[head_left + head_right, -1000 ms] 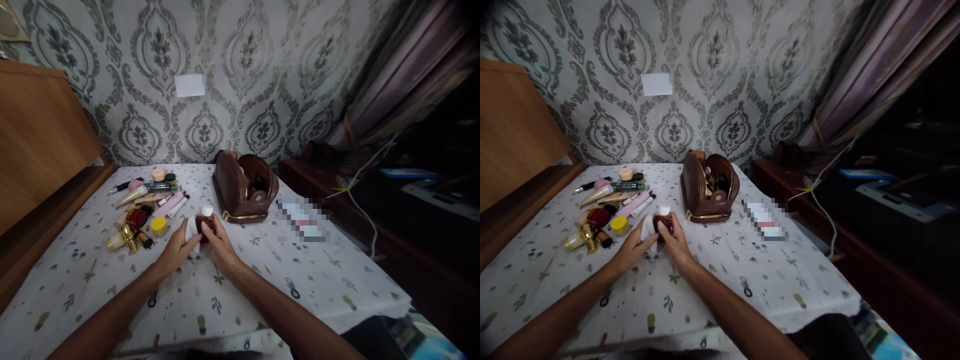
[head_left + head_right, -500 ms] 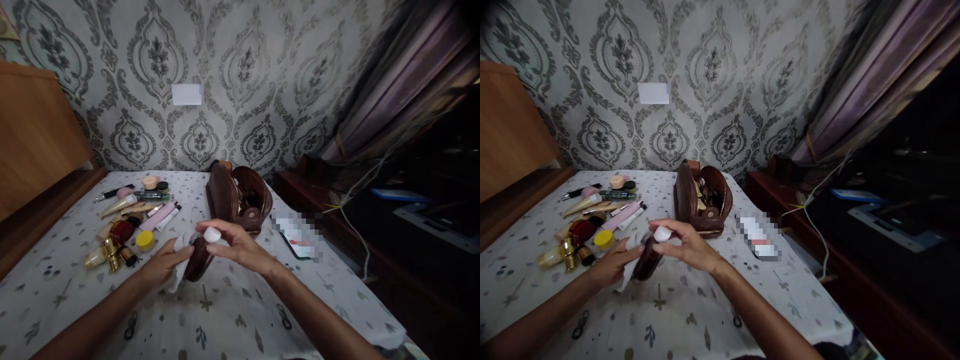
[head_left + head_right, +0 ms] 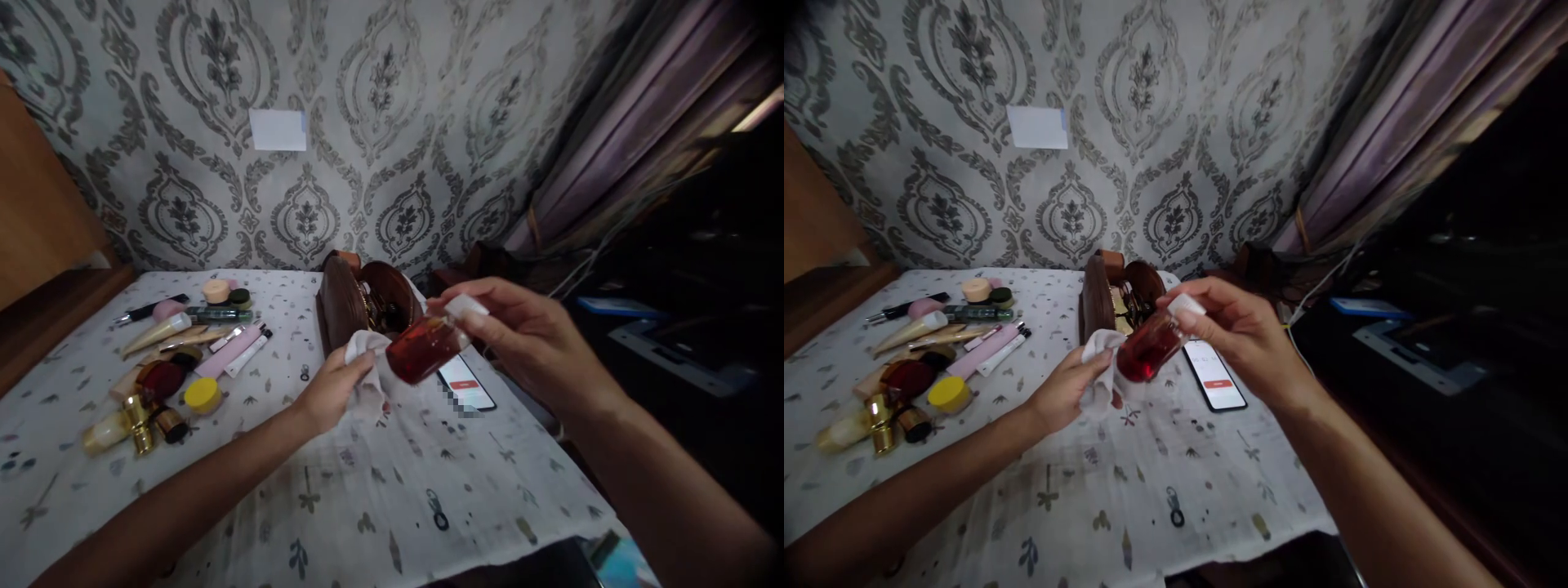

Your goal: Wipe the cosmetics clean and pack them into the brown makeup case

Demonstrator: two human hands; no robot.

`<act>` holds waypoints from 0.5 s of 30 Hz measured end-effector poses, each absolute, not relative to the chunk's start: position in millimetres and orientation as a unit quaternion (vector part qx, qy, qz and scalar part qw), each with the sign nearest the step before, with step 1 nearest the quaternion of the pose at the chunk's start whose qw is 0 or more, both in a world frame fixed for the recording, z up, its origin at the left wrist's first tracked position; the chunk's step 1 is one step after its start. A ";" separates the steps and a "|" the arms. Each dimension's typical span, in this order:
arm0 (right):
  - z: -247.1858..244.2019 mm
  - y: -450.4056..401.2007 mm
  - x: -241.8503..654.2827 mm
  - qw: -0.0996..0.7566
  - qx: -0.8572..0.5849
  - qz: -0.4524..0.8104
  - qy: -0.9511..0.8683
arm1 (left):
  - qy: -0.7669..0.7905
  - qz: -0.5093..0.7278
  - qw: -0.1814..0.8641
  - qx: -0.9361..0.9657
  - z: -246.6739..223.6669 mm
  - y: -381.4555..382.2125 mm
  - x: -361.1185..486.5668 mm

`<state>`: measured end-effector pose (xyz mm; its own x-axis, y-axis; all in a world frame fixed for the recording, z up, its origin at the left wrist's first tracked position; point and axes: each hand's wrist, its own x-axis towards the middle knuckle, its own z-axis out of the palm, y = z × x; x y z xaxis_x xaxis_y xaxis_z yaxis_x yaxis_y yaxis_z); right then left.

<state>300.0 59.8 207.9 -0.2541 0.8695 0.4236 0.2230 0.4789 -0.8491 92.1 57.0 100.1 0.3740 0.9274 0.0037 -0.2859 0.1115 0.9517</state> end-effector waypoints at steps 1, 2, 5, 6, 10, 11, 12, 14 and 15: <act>210.8 62.7 304.4 0.498 -0.389 0.322 -0.704 | 0.355 0.450 0.614 0.543 97.4 60.3 93.8; 212.6 65.9 307.4 0.514 -0.395 0.308 -0.696 | 0.382 0.441 0.559 0.589 95.0 62.6 94.8; 211.8 78.0 308.3 0.526 -0.407 0.268 -0.697 | 0.436 0.381 0.467 0.668 91.2 63.9 96.1; 209.8 82.5 306.5 0.521 -0.412 0.251 -0.704 | 0.440 0.364 0.460 0.680 90.9 62.8 96.2; 200.6 100.1 296.0 0.475 -0.434 0.148 -0.751 | 0.408 0.338 0.429 0.731 87.1 54.5 94.8; 199.0 103.8 293.5 0.453 -0.443 0.119 -0.764 | 0.400 0.336 0.421 0.741 84.9 52.5 94.1; 197.8 107.2 291.2 0.427 -0.452 0.089 -0.778 | 0.396 0.333 0.415 0.748 82.5 50.8 93.5; 196.0 112.8 287.0 0.368 -0.469 0.035 -0.802 | 0.395 0.324 0.409 0.756 78.0 48.9 92.5; 195.1 115.1 284.9 0.337 -0.477 0.010 -0.812 | 0.397 0.319 0.409 0.757 76.4 48.6 92.3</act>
<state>284.9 115.1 195.1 -0.3181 0.7808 0.5378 0.7671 0.5453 -0.3380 92.3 48.6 76.4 0.4817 0.8618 0.1587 0.3396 -0.3505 0.8728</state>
